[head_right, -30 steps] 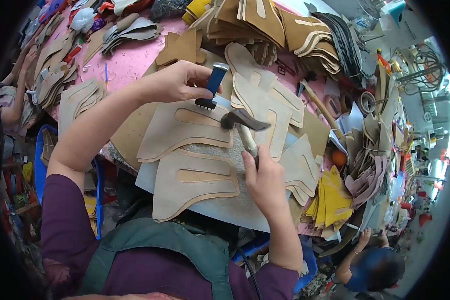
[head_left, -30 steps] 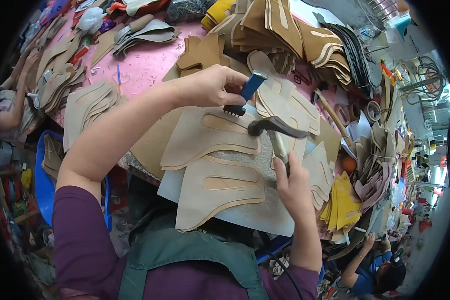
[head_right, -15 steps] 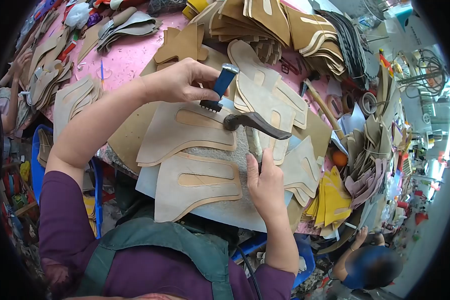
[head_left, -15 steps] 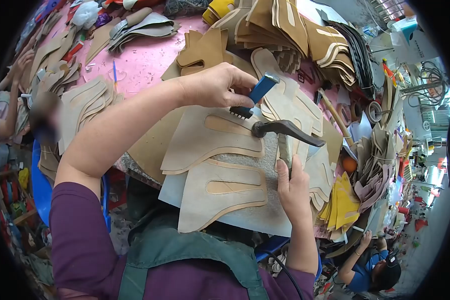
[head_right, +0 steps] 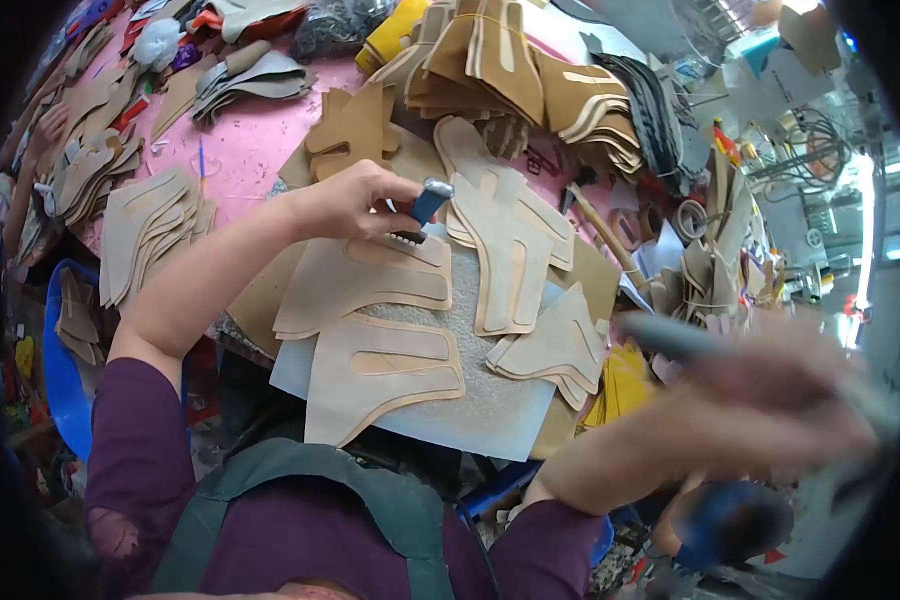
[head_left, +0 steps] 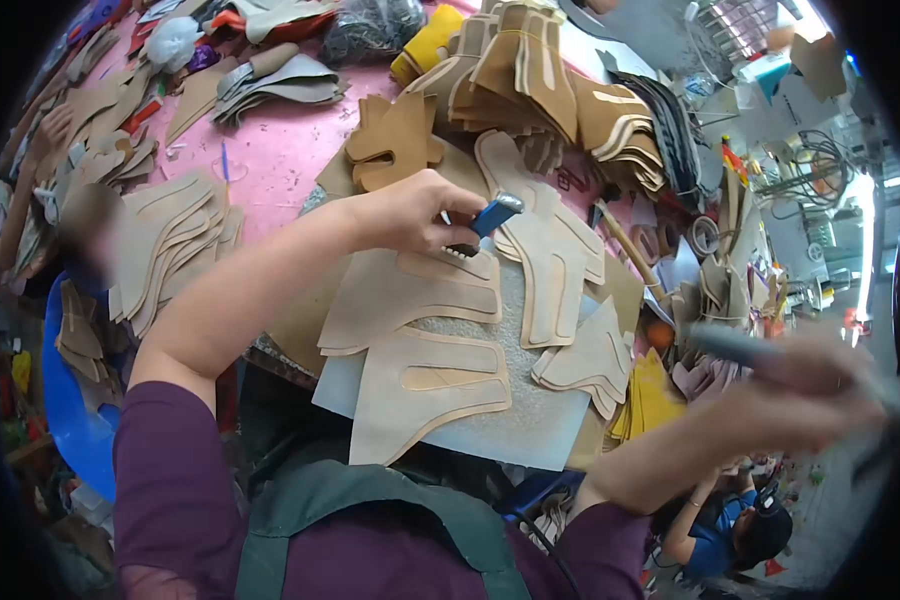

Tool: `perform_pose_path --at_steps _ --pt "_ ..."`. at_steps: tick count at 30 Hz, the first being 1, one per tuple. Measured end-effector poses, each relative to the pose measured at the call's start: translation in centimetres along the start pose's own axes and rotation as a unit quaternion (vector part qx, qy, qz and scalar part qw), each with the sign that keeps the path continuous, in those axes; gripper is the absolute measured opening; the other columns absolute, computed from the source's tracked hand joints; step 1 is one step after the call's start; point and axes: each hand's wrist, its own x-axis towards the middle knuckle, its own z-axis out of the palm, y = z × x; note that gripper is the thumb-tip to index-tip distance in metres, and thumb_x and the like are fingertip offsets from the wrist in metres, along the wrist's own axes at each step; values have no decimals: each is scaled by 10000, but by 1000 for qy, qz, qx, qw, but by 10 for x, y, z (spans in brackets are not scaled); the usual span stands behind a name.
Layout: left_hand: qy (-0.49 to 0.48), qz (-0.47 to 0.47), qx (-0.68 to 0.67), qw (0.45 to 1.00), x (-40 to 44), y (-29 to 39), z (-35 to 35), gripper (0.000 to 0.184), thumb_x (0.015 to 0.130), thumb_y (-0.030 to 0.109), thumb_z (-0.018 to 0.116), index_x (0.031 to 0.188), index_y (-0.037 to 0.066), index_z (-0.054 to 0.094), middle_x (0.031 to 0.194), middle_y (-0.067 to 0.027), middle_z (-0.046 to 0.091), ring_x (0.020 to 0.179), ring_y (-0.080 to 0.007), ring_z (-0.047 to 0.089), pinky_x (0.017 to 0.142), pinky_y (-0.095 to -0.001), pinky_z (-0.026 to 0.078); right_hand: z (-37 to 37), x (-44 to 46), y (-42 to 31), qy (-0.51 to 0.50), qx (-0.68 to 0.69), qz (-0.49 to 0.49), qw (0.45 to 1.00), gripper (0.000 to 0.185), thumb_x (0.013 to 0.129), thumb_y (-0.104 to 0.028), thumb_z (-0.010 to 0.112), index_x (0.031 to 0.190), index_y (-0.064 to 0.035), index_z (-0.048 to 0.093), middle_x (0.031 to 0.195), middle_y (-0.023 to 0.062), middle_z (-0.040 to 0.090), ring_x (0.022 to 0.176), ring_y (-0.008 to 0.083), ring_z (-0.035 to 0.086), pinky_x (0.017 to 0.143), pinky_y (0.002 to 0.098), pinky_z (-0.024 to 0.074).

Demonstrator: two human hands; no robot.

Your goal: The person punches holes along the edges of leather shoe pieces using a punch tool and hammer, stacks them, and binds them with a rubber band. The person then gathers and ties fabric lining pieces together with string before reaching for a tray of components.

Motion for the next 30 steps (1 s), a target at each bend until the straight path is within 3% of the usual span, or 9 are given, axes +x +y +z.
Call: perform_pose_path --at_steps 1,3,5,8,10,13,18,23,30 --pt "-2 12 15 1000 5 2 -2 202 771 -14 692 969 24 673 811 -32 693 627 -153 544 649 -294 478 3 -21 7 6 -6 -6 1000 225 994 -124 315 827 -86 460 714 -9 502 501 75 376 451 221 340" --pt "-14 9 47 999 0 0 -4 213 765 -7 700 973 27 672 811 -31 692 632 -151 547 650 -295 478 8 -75 19 -240 180 245 922 202 986 -208 441 871 -64 526 654 5 526 494 100 421 450 238 361" --pt "-8 -2 53 999 -7 -4 -3 208 769 0 701 973 31 676 810 -30 692 637 -147 547 651 -295 479 14 -113 29 -456 338 456 685 258 977 -291 567 915 -42 592 594 19 550 488 124 465 449 254 383" --pt "4 11 78 997 -4 3 2 192 782 22 702 972 45 687 808 -29 691 650 -136 549 655 -293 481 3 -130 38 -404 317 526 678 268 976 -282 562 947 -20 611 634 43 584 501 162 477 482 287 392" --pt "32 -15 57 998 -6 8 0 185 789 27 700 973 47 691 807 -31 691 657 -134 555 657 -291 482 13 -164 27 -509 105 234 822 265 956 -280 578 896 -24 543 593 95 547 458 275 458 487 404 401" --pt "110 -92 -13 990 -9 12 4 165 810 43 693 974 54 701 803 -35 688 677 -126 571 664 -284 484 13 -189 13 -566 87 269 774 249 942 -272 593 930 -26 554 600 129 575 492 328 507 518 421 422" --pt "236 -81 -185 950 -21 19 -3 154 842 19 645 987 20 695 833 -31 693 707 -91 579 652 -229 465 13 -179 15 -578 120 287 755 255 941 -273 591 945 -21 555 636 166 605 534 382 540 529 439 423" --pt "73 -140 -37 987 -24 43 27 183 844 17 642 1021 3 687 885 -50 708 742 -92 595 687 -221 480 -12 -167 14 -561 131 297 761 257 934 -272 599 950 -19 554 626 170 605 543 388 554 528 443 423" --pt "84 -137 -28 987 -21 27 40 155 831 47 650 973 24 705 853 -47 711 722 -112 618 679 -235 488 -29 -188 13 -575 79 237 779 253 932 -266 603 926 -17 561 626 162 596 524 358 535 524 420 424"
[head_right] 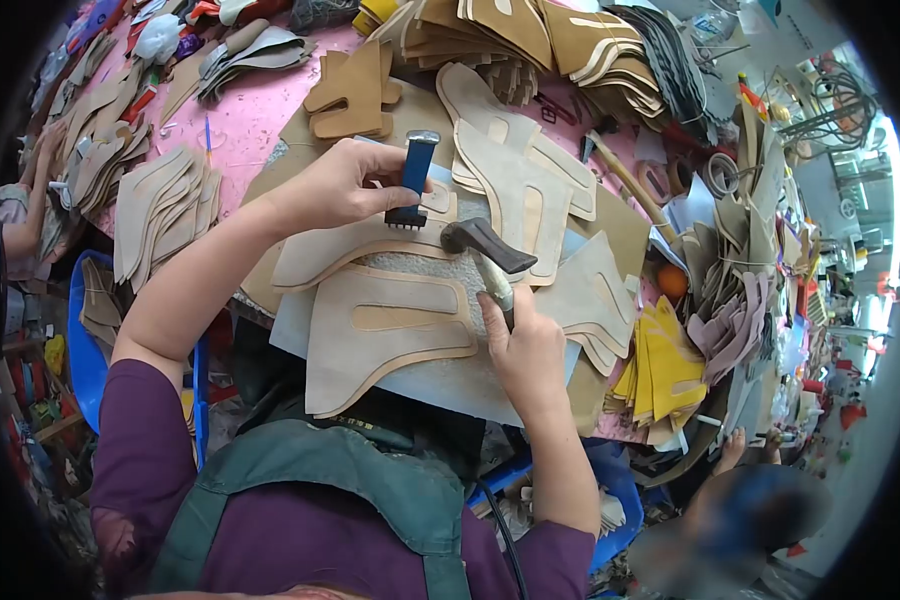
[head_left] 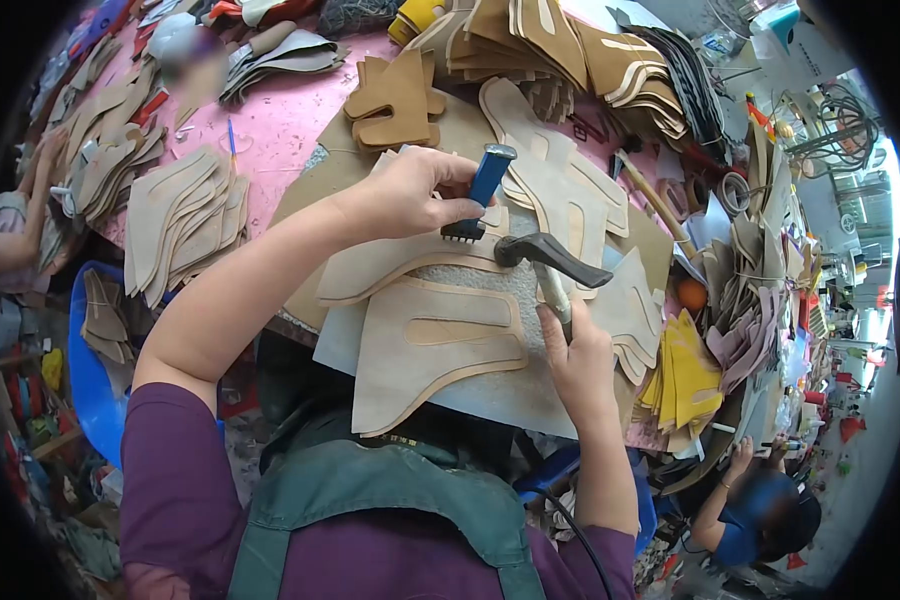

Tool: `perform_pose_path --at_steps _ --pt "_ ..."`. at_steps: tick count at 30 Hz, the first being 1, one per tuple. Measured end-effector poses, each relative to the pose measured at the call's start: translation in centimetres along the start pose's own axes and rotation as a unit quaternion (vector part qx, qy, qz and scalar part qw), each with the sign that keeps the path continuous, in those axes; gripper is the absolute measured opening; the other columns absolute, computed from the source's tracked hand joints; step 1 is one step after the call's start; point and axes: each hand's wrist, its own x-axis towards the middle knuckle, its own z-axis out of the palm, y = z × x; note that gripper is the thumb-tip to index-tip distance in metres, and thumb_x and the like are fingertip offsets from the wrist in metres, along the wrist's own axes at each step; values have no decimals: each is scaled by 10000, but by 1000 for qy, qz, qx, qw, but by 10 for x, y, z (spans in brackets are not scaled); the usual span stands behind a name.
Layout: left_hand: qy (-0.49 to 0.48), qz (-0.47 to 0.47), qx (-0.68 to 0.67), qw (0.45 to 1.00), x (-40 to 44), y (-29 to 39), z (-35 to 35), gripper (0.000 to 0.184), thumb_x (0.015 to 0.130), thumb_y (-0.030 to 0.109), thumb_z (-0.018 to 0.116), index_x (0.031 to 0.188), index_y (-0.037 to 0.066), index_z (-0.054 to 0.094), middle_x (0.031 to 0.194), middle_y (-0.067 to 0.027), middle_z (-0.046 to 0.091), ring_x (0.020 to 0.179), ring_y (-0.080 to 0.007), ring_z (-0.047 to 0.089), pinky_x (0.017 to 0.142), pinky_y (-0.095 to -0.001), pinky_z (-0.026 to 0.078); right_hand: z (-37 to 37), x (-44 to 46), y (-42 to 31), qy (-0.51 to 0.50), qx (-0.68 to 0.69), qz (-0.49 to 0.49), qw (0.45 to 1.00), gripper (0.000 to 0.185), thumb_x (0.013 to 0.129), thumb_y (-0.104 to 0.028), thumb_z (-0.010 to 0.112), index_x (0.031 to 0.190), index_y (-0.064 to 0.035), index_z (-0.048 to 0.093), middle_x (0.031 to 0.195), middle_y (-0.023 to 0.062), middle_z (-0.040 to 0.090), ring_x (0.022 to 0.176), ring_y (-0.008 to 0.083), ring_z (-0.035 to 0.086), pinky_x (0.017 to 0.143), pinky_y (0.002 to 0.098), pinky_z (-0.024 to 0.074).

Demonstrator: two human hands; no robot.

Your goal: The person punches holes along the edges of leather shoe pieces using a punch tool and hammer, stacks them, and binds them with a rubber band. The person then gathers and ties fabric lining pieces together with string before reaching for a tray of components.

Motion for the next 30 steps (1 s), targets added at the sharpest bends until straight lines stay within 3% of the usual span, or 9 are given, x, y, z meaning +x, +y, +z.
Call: perform_pose_path --at_steps 9,12,14,15,19,21,24,27,30 --pt "9 56 135 989 -4 5 -5 161 799 -4 665 955 5 699 792 -40 689 613 -106 539 580 -231 459 -19 10 9 -35 185 152 970 270 942 -242 567 788 -22 555 663 43 537 591 160 474 526 300 385" --pt "23 81 98 992 -10 -1 0 137 799 30 668 934 31 689 778 -49 683 597 -151 539 600 -277 459 -108 7 -42 311 401 9 862 290 975 -170 330 766 -131 526 557 -55 318 497 69 311 484 213 321" --pt "18 93 80 992 -10 -5 8 129 799 41 669 927 39 685 773 -52 681 592 -166 538 607 -292 459 -182 15 -82 525 89 -265 804 319 951 -158 335 645 -176 422 539 -43 324 488 64 268 461 211 249" --pt "20 100 76 992 -11 -7 10 129 795 36 668 924 40 682 768 -54 678 592 -168 537 605 -292 458 -262 -1 -42 179 395 -435 789 243 891 -145 362 654 -109 403 567 32 406 477 104 318 460 238 297" --pt "37 120 82 989 -15 -3 5 131 780 17 663 908 43 668 747 -64 662 597 -179 534 600 -292 455 -101 23 -59 405 248 -265 839 163 857 -148 489 704 -90 498 582 -5 411 518 95 411 471 265 334" --pt "10 87 74 993 -19 -6 2 122 768 9 660 884 45 646 753 -61 646 616 -178 537 602 -299 453 -53 19 -43 -40 238 77 967 264 965 -256 572 923 -1 628 679 37 593 556 154 489 536 283 401" --pt "18 171 95 981 -18 0 11 83 784 -9 646 860 13 623 747 -21 621 568 -147 504 569 -275 448 -31 19 1 162 133 -97 973 215 942 -218 575 925 -5 601 651 114 562 536 234 482 528 377 402" --pt "29 85 96 991 -19 -8 12 167 795 -33 635 957 -18 678 786 -37 671 619 -110 560 572 -227 453 -33 -1 -11 9 183 113 976 311 941 -317 551 1061 -33 587 798 161 617 713 285 591 670 406 464" --pt "24 45 96 994 -21 8 13 163 839 2 610 985 -16 681 824 -56 680 677 -103 585 634 -211 471 25 -11 13 26 90 35 995 366 946 -396 527 896 -35 561 759 186 646 659 397 607 620 453 473"
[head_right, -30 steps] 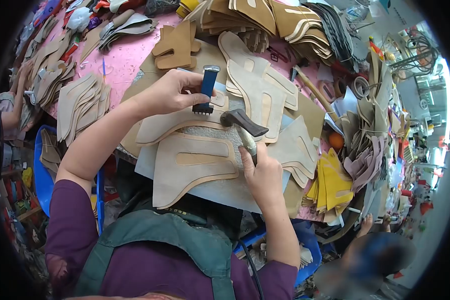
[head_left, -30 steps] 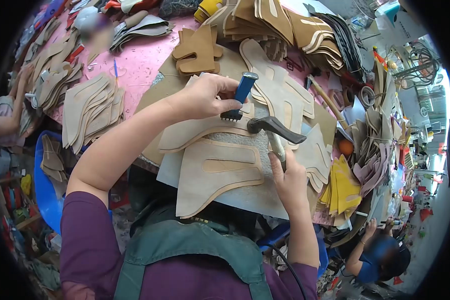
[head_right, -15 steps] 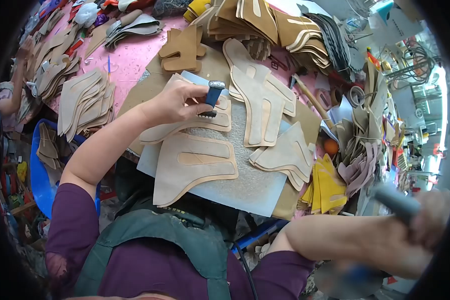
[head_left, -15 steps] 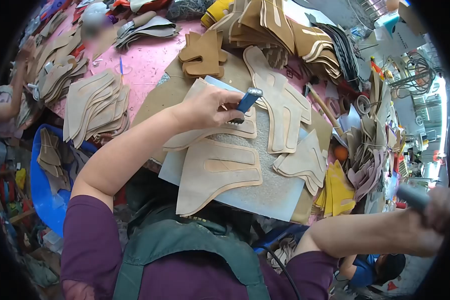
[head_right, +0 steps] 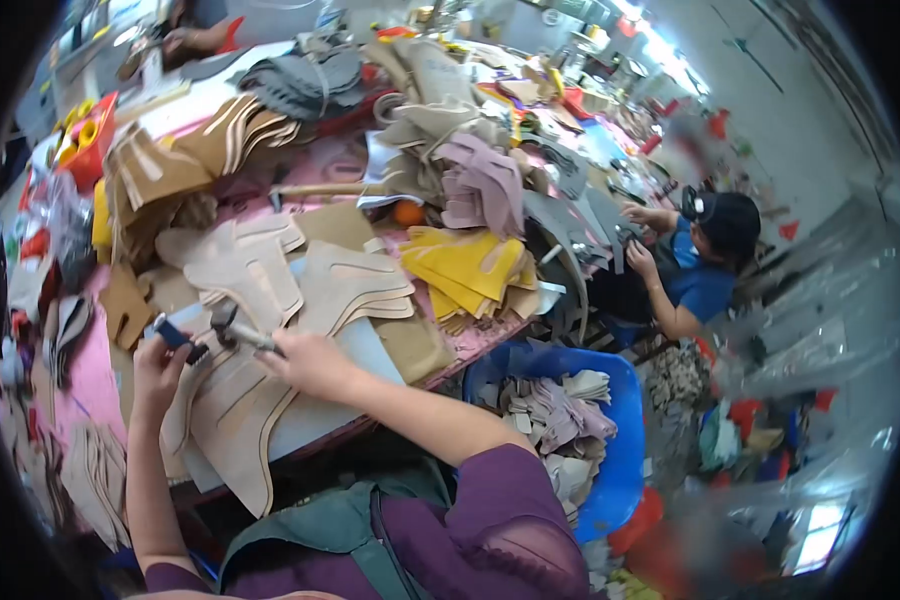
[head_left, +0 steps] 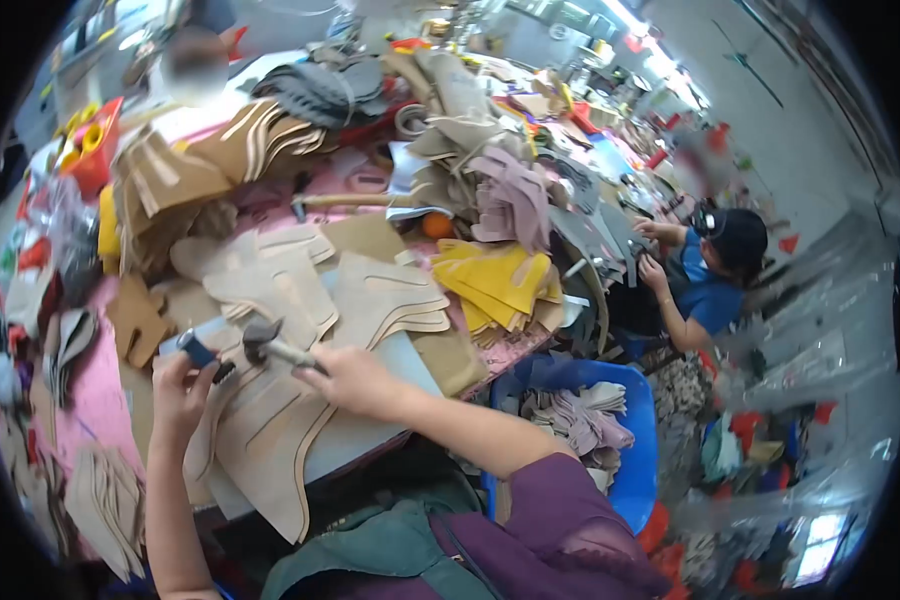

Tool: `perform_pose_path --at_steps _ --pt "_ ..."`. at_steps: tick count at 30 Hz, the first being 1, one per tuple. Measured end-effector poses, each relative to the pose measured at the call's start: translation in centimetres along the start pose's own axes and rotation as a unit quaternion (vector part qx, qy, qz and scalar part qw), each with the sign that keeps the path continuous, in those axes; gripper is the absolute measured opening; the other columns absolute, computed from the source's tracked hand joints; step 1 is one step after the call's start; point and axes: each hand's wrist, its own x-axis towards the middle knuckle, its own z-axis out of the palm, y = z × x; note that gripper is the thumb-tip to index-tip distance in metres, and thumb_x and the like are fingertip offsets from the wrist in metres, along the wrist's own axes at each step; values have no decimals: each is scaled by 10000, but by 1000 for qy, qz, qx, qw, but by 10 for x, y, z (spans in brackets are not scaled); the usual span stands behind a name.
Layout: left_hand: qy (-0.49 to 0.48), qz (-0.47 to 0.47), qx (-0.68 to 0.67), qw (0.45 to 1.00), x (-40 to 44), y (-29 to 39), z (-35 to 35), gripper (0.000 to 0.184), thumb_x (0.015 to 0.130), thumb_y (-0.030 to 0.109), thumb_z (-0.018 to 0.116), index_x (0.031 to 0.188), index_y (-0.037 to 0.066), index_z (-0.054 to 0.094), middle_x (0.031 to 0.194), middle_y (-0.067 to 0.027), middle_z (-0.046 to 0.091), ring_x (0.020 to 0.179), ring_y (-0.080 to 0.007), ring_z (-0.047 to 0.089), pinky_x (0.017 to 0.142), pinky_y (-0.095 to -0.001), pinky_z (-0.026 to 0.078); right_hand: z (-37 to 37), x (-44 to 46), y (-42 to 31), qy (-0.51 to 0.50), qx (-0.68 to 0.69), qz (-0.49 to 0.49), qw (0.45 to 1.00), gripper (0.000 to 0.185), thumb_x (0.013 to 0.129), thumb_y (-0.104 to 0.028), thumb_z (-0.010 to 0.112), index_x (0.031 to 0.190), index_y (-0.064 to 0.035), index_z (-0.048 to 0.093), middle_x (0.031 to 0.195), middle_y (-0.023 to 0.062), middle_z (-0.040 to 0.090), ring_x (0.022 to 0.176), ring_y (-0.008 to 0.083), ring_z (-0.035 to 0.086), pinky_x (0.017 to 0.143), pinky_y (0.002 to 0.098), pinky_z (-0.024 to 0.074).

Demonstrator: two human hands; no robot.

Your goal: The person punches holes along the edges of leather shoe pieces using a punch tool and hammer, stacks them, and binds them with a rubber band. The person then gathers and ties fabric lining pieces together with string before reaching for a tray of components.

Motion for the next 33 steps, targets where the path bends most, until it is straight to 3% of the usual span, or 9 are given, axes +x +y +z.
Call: perform_pose_path --at_steps 9,13,19,33 --pt "23 -57 -207 976 -13 -30 -6 209 937 80 580 1136 36 629 994 -64 666 852 -122 617 772 -207 477 11 -1 1 72 -14 -37 997 364 938 -382 543 870 -24 543 710 199 632 626 419 609 587 476 479" --pt "136 -108 -330 928 -16 -31 -4 229 973 148 565 1170 37 606 1066 -65 644 885 -124 615 802 -228 495 14 -1 2 78 -20 -44 996 357 938 -367 541 871 -17 537 696 198 627 614 416 608 584 479 481" --pt "146 -40 -282 947 -13 -38 -25 251 977 169 564 1180 25 597 1097 -78 629 908 -133 616 836 -250 505 15 0 2 80 -16 -43 996 350 938 -359 540 868 -16 536 684 203 623 609 418 606 579 478 481" --pt "92 -102 -233 963 -33 -16 1 239 966 134 561 1171 16 599 1046 -102 637 892 -139 623 807 -240 511 15 -1 1 95 -16 -51 994 362 932 -351 548 865 5 531 665 210 623 583 426 603 558 475 486"
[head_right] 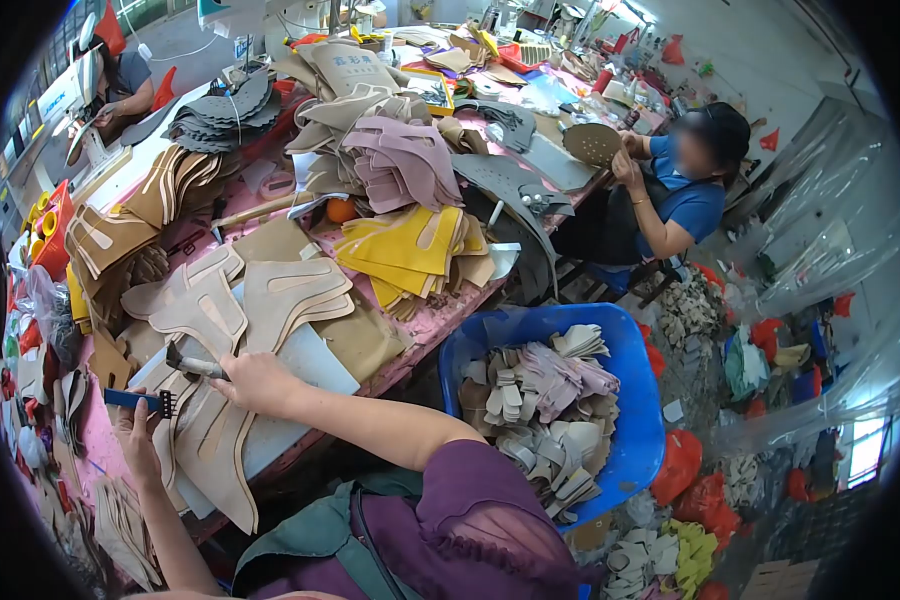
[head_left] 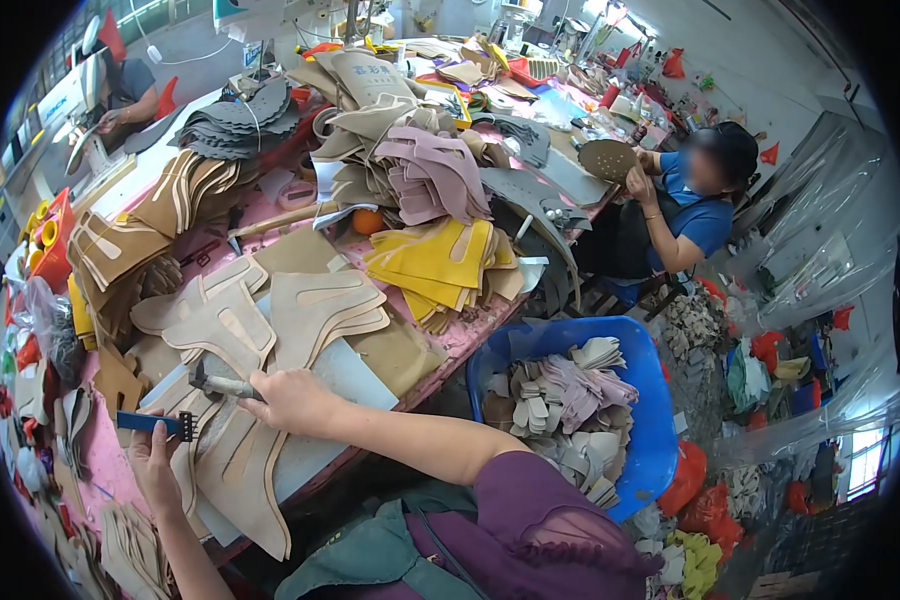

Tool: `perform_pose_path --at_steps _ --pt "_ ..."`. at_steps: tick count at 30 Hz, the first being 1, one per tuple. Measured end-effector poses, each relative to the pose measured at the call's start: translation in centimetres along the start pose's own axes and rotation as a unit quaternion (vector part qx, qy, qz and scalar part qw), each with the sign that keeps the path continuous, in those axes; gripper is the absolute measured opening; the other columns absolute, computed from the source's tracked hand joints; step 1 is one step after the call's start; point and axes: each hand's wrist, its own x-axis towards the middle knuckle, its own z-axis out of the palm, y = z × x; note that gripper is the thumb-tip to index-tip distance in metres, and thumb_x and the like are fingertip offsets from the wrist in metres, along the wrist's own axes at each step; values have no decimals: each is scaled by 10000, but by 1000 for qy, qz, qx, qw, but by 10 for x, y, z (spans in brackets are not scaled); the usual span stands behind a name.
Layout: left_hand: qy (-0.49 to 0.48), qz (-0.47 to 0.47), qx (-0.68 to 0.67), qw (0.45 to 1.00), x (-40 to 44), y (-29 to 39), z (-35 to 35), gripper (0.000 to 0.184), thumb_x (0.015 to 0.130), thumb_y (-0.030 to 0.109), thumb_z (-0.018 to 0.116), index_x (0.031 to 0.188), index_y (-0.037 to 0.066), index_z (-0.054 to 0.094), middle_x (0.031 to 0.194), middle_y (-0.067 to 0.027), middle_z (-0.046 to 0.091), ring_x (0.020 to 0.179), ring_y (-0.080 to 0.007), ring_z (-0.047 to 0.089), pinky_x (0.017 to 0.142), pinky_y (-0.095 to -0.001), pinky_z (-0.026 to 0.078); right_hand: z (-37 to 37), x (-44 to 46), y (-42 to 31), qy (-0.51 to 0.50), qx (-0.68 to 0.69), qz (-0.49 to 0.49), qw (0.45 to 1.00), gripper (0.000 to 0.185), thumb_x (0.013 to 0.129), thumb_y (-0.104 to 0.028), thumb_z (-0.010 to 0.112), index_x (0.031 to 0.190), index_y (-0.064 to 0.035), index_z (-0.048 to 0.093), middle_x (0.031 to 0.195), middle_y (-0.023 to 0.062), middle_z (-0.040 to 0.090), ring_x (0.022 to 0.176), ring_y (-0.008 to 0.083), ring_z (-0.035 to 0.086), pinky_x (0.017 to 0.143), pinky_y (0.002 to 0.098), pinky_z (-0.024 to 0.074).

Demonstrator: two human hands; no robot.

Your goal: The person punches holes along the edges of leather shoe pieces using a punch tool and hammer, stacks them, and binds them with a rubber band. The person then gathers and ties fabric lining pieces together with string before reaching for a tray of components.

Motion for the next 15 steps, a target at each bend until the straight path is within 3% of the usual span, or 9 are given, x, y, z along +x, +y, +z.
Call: perform_pose_path --at_steps 8,10,12,13,14,15 --pt "21 -17 25 999 -5 4 4 258 942 136 581 1151 -15 600 1003 -120 654 869 -157 637 780 -233 521 -1 -2 2 -23 -1 12 1000 356 920 -344 557 881 10 544 691 220 632 616 438 610 574 481 485" --pt "41 -16 68 997 -11 15 11 271 924 138 589 1127 -40 607 995 -126 663 852 -164 646 774 -232 523 -1 -3 6 -41 77 31 996 329 900 -327 566 906 2 566 734 214 636 665 432 610 609 481 481" --pt "28 7 27 999 -17 32 25 264 909 131 597 1099 -50 623 945 -112 683 803 -170 654 745 -239 524 -22 2 1 -62 181 50 980 313 874 -299 596 910 12 593 759 196 627 656 345 573 625 444 463" --pt "16 -21 89 996 -21 43 22 260 900 123 612 1095 -48 632 929 -109 689 788 -161 652 743 -242 522 -23 6 3 -91 148 75 982 306 887 -290 599 907 16 600 755 188 625 625 314 540 613 430 449" --pt "18 -3 64 998 -22 39 22 234 881 101 637 1065 -43 650 933 -112 691 773 -149 647 723 -230 517 -24 6 8 -74 135 39 987 342 905 -320 582 939 20 605 762 225 633 635 393 561 615 462 444" --pt "4 -21 96 995 -22 45 23 228 874 84 643 1062 -44 658 935 -106 692 798 -154 647 741 -234 523 -29 5 5 -70 87 49 993 301 919 -292 581 925 8 605 718 210 628 597 381 552 585 450 436"
